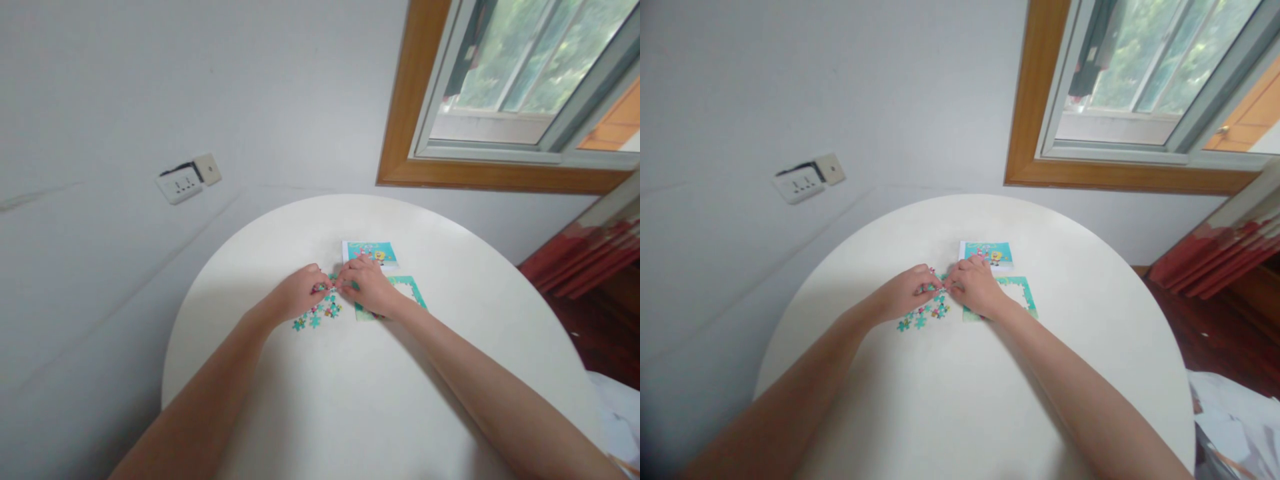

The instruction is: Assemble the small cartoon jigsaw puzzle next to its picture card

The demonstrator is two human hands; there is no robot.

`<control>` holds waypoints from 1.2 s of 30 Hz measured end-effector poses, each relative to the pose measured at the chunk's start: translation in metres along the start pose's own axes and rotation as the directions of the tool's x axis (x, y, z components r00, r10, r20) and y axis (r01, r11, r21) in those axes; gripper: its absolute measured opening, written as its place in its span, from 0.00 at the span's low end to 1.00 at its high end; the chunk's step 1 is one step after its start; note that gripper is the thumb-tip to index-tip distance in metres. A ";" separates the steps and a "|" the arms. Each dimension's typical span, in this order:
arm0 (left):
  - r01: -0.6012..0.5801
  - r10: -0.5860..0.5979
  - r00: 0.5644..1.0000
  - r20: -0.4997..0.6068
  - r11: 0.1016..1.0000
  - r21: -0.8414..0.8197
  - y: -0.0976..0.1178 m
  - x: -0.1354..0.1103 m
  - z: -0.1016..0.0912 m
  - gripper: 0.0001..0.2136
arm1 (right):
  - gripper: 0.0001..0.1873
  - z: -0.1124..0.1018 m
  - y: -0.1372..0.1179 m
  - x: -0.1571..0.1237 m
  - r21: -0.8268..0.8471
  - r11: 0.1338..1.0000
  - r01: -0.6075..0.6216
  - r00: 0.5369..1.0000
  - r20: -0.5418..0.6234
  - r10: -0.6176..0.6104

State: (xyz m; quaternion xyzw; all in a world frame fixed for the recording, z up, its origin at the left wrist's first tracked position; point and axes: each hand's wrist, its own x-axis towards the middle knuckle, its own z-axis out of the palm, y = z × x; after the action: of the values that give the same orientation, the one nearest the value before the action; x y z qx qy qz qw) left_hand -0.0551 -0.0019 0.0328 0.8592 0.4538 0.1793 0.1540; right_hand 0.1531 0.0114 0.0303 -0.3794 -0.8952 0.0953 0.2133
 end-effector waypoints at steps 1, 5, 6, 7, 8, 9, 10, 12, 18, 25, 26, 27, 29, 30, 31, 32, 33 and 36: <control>0.004 -0.004 1.000 -0.009 1.000 -0.003 0.000 0.000 0.000 0.07 | 0.06 0.000 0.000 0.000 0.010 1.000 0.003 1.000 -0.005 -0.003; 0.013 -0.016 0.998 -0.053 0.998 -0.056 -0.004 0.001 -0.001 0.07 | 0.07 0.002 0.004 0.002 0.070 0.998 0.001 0.999 -0.049 0.002; 0.020 -0.025 0.997 -0.071 0.997 -0.078 -0.005 0.002 -0.002 0.08 | 0.07 0.002 0.004 0.003 0.087 0.996 -0.006 0.998 -0.066 0.012; 0.032 -0.041 0.995 -0.087 0.994 -0.101 -0.006 0.002 -0.002 0.08 | 0.07 0.003 0.005 0.003 0.104 0.994 -0.015 0.996 -0.082 0.023; 0.048 -0.061 0.993 -0.101 0.991 -0.125 -0.006 0.003 -0.002 0.08 | 0.07 0.003 0.005 0.003 0.121 0.992 -0.022 0.995 -0.094 0.034; 0.065 -0.082 0.990 -0.111 0.987 -0.146 -0.006 0.003 -0.002 0.09 | 0.08 0.003 0.005 0.004 0.137 0.990 -0.027 0.994 -0.102 0.041; 0.076 -0.095 0.989 -0.112 0.984 -0.162 -0.005 0.004 -0.003 0.09 | 0.08 0.003 0.005 0.004 0.151 0.988 -0.029 0.993 -0.107 0.046; 0.081 -0.101 0.989 -0.103 0.980 -0.181 -0.004 0.005 -0.003 0.10 | 0.07 0.002 0.003 0.005 0.176 0.984 -0.030 0.992 -0.118 0.051; 0.034 -0.038 0.999 -0.036 0.993 -0.115 -0.002 0.001 -0.008 0.11 | 0.08 0.001 0.004 0.007 0.279 0.960 -0.022 0.987 -0.147 0.066; 0.095 -0.093 0.994 0.057 0.995 -0.035 -0.011 -0.009 -0.022 0.11 | 0.09 0.000 0.010 0.007 0.301 0.954 -0.008 0.989 -0.138 0.052; 0.099 -0.097 0.993 0.073 0.995 -0.024 -0.011 -0.010 -0.024 0.11 | 0.09 -0.001 0.010 0.006 0.293 0.956 -0.006 0.990 -0.136 0.048; 0.104 -0.102 0.990 0.093 0.995 -0.012 -0.011 -0.010 -0.026 0.11 | 0.09 -0.001 0.010 0.006 0.284 0.959 -0.005 0.990 -0.133 0.045; 0.121 -0.121 0.984 0.129 0.993 0.010 -0.009 -0.012 -0.029 0.11 | 0.08 -0.002 0.009 0.006 0.269 0.963 -0.009 0.991 -0.128 0.045; 0.129 -0.130 0.981 0.144 0.992 0.013 -0.007 -0.012 -0.029 0.10 | 0.08 -0.002 0.009 0.006 0.263 0.965 -0.012 0.991 -0.128 0.047; 0.136 -0.135 0.978 0.160 0.991 0.008 -0.006 -0.013 -0.030 0.10 | 0.08 -0.002 0.009 0.006 0.258 0.966 -0.015 0.990 -0.129 0.050; 0.140 -0.137 0.975 0.172 0.990 -0.002 -0.004 -0.014 -0.029 0.09 | 0.07 -0.003 0.009 0.006 0.254 0.967 -0.016 0.990 -0.129 0.051; 0.142 -0.137 0.974 0.180 0.990 -0.015 -0.003 -0.014 -0.029 0.09 | 0.07 -0.003 0.009 0.006 0.249 0.968 -0.016 0.991 -0.127 0.049; 0.140 -0.128 0.971 0.203 0.989 -0.047 -0.002 -0.015 -0.025 0.10 | 0.08 -0.004 0.009 0.006 0.235 0.972 -0.016 0.993 -0.113 0.043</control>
State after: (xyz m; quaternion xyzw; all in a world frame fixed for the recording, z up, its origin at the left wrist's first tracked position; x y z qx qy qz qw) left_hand -0.0754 -0.0110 0.0518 0.8350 0.4875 0.0954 0.2366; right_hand 0.1566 0.0219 0.0325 -0.3699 -0.8579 0.1807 0.3075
